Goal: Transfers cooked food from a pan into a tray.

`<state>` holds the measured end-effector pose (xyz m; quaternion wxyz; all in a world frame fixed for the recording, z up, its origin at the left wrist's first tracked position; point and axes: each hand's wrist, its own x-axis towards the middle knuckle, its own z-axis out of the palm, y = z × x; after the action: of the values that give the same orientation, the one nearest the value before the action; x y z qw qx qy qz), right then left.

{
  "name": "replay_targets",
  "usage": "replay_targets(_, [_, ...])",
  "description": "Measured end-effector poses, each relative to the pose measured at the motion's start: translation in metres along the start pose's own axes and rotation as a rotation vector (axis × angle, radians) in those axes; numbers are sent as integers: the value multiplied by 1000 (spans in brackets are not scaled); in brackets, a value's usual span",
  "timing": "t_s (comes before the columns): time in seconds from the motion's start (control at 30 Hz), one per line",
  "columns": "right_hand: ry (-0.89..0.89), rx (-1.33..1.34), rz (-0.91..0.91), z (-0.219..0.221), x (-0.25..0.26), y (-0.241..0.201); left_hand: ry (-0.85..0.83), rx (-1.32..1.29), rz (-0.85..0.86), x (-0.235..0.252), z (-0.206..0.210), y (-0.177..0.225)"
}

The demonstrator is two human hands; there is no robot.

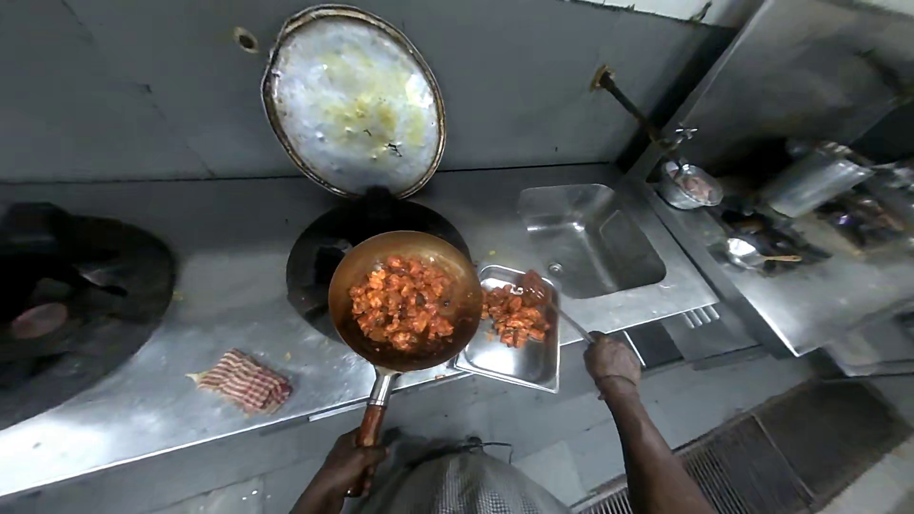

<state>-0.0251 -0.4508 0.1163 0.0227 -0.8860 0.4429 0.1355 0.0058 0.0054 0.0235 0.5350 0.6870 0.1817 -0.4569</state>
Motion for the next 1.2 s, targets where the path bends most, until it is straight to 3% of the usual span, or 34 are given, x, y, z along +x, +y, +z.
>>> replay_targets(0.33, [97, -14, -69, -25, -38, 23, -2, 25, 25, 7, 4, -7])
replay_targets(0.47, [37, -100, -96, -21, -38, 30, -22, 32, 61, 9, 0, -11])
replay_targets(0.6, [35, 93, -178, -38, -41, 36, -40, 30, 79, 12, -1, -14])
replay_targets(0.73, [-120, 160, -341, -49, -38, 0, -38, 41, 92, 14, -1, -16])
replay_targets(0.93, [-263, -164, -376, -48, -18, -77, -27, 43, 114, 16, 0, -19])
replay_targets(1.07, [-425, -102, -462, -18, 16, -82, -40, 59, 113, 17, -1, -19])
replay_targets(1.2, [-514, 174, -525, 56, 9, -100, -35, 97, 124, 18, -3, -19])
